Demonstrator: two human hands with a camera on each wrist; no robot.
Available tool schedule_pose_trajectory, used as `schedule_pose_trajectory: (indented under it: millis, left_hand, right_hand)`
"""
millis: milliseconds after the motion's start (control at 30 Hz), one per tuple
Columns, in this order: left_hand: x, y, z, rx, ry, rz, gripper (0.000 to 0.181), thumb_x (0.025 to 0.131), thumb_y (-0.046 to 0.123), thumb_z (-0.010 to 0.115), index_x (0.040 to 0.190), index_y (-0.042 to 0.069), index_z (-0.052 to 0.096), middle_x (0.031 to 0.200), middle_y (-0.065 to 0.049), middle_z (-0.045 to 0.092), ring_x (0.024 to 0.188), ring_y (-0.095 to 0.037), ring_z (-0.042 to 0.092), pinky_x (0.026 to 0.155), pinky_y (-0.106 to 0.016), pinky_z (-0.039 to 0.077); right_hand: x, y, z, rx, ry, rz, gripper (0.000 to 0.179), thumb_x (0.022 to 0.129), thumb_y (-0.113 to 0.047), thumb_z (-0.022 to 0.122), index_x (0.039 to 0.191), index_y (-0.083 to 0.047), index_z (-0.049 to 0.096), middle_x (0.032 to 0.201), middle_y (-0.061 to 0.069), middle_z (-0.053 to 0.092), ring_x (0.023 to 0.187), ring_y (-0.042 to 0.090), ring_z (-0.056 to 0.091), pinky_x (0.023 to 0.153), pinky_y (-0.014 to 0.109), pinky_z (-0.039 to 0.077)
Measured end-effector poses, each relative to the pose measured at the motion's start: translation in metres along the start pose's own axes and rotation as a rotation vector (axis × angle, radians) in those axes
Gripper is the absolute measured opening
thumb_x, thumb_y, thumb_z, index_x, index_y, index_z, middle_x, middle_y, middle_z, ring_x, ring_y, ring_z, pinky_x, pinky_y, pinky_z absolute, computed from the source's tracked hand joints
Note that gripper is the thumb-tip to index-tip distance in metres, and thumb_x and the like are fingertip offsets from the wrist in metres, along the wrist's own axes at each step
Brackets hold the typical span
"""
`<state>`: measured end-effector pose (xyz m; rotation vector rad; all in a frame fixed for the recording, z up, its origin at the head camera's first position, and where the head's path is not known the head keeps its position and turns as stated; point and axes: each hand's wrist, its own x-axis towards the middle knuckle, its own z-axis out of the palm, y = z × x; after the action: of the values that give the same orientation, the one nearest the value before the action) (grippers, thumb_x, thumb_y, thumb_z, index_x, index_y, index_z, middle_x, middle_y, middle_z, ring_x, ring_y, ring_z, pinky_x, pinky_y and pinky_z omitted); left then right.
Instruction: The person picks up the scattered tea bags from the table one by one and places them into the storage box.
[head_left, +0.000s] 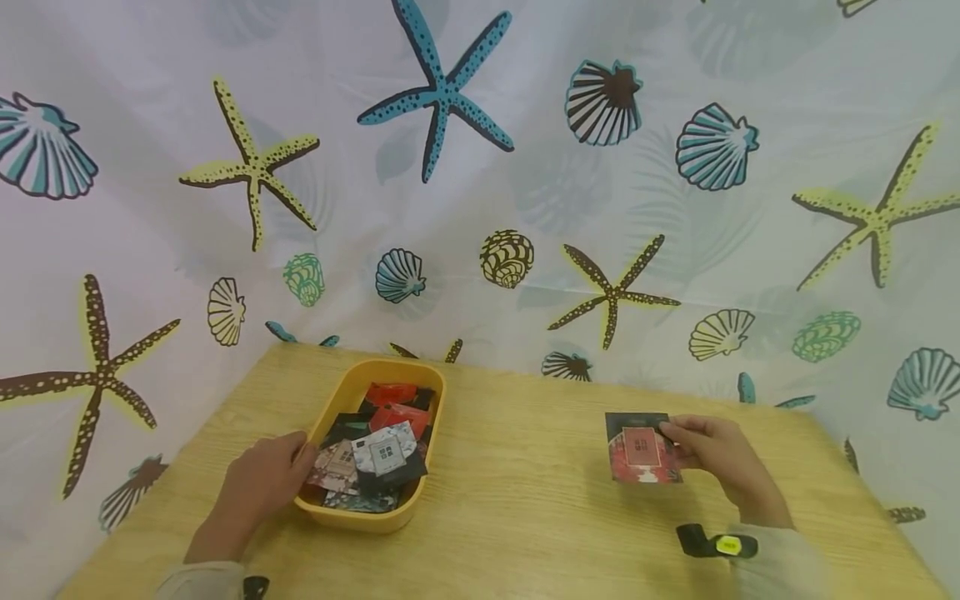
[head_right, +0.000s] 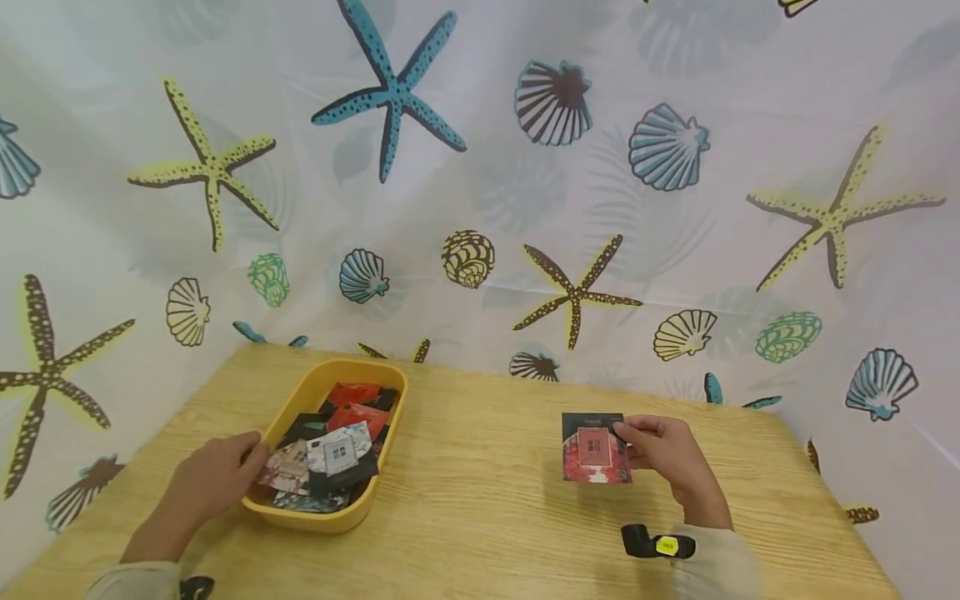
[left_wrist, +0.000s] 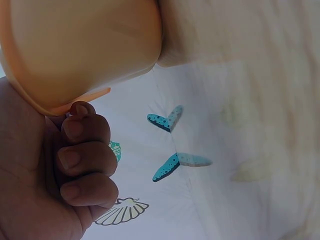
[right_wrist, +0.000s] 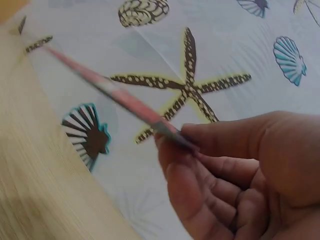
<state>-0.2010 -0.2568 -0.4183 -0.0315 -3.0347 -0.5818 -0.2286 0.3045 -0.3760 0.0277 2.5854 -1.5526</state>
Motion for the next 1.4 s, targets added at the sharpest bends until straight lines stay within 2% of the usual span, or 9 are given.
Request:
schedule_pose_trajectory:
  millis: [100, 200, 267, 333, 400, 600, 967, 1200, 1400]
  left_hand:
    - [0.0, 0.001, 0.001, -0.001, 0.006, 0.005, 0.031, 0.101, 0.029, 0.042, 0.076, 0.015, 0.052, 0.062, 0.0, 0.048, 0.056, -0.017, 0.043, 0.052, -0.031, 0.033]
    - [0.0, 0.001, 0.001, 0.0, 0.008, 0.009, 0.03, 0.101, 0.029, 0.042, 0.076, 0.015, 0.052, 0.062, 0.0, 0.047, 0.056, -0.017, 0.043, 0.052, -0.031, 0.033]
    - [0.0, 0.0, 0.001, 0.003, 0.008, 0.011, 0.03, 0.101, 0.029, 0.042, 0.076, 0.015, 0.052, 0.062, 0.0, 0.047, 0.056, -0.017, 0.043, 0.052, -0.031, 0.033]
    - [0.001, -0.001, 0.001, 0.002, 0.004, 0.007, 0.03, 0.101, 0.029, 0.042, 0.077, 0.015, 0.052, 0.062, 0.0, 0.047, 0.056, -0.017, 0.043, 0.052, -0.031, 0.033]
    - [0.001, -0.002, 0.001, 0.001, 0.008, 0.006, 0.03, 0.101, 0.029, 0.042, 0.077, 0.015, 0.053, 0.062, 0.0, 0.047, 0.056, -0.017, 0.043, 0.052, -0.031, 0.033]
    - [-0.001, -0.003, 0.002, -0.008, -0.003, -0.005, 0.029, 0.101, 0.029, 0.043, 0.076, 0.016, 0.051, 0.061, 0.0, 0.047, 0.056, -0.017, 0.042, 0.052, -0.031, 0.032]
    - [-0.005, -0.008, 0.001, -0.003, 0.011, -0.02, 0.029, 0.101, 0.029, 0.043, 0.078, 0.015, 0.053, 0.062, 0.0, 0.047, 0.056, -0.016, 0.043, 0.053, -0.03, 0.033]
    - [-0.009, -0.011, -0.002, -0.009, 0.017, -0.032, 0.031, 0.102, 0.03, 0.042, 0.078, 0.015, 0.053, 0.062, 0.0, 0.048, 0.056, -0.016, 0.042, 0.052, -0.031, 0.032]
    - [-0.008, -0.009, -0.002, -0.004, 0.021, -0.028, 0.029, 0.101, 0.03, 0.044, 0.077, 0.016, 0.053, 0.062, 0.0, 0.047, 0.057, -0.016, 0.043, 0.053, -0.031, 0.033]
  right_hand:
    - [0.002, -0.008, 0.011, 0.082, 0.059, -0.052, 0.047, 0.102, -0.024, 0.056, 0.128, 0.015, 0.055, 0.085, -0.015, 0.066, 0.075, 0.001, 0.066, 0.072, 0.021, 0.058]
    - [0.002, -0.019, 0.024, 0.178, 0.113, -0.115, 0.032, 0.1, -0.023, 0.059, 0.117, 0.003, 0.065, 0.083, -0.017, 0.067, 0.074, 0.002, 0.066, 0.07, 0.021, 0.058]
    - [0.002, -0.026, 0.032, 0.241, 0.115, -0.149, 0.024, 0.1, -0.02, 0.06, 0.111, -0.001, 0.068, 0.082, -0.017, 0.069, 0.073, 0.002, 0.066, 0.07, 0.02, 0.058]
    - [0.003, -0.034, 0.042, 0.283, 0.1, -0.162, 0.022, 0.099, -0.017, 0.06, 0.111, 0.0, 0.068, 0.081, -0.016, 0.07, 0.073, 0.002, 0.067, 0.07, 0.02, 0.058]
    - [0.005, -0.041, 0.052, 0.316, 0.081, -0.16, 0.028, 0.099, -0.014, 0.059, 0.116, 0.008, 0.064, 0.082, -0.015, 0.07, 0.073, 0.002, 0.068, 0.071, 0.02, 0.058]
    - [0.014, -0.057, 0.087, 0.354, 0.029, -0.12, 0.04, 0.1, -0.009, 0.056, 0.128, 0.019, 0.051, 0.083, -0.013, 0.069, 0.075, 0.002, 0.069, 0.074, 0.021, 0.058]
    - [0.028, -0.087, 0.147, 0.45, -0.06, -0.133, 0.034, 0.097, -0.002, 0.057, 0.124, 0.018, 0.054, 0.083, -0.008, 0.069, 0.074, 0.003, 0.069, 0.073, 0.021, 0.058]
    - [0.033, -0.101, 0.191, 0.415, -0.161, -0.151, 0.031, 0.096, -0.003, 0.058, 0.121, 0.015, 0.06, 0.102, 0.015, 0.074, 0.079, 0.006, 0.071, 0.076, 0.025, 0.059]
    - [0.034, -0.111, 0.221, 0.414, -0.163, -0.147, 0.031, 0.094, -0.002, 0.059, 0.122, 0.013, 0.061, 0.11, 0.025, 0.071, 0.08, 0.008, 0.071, 0.076, 0.027, 0.06]
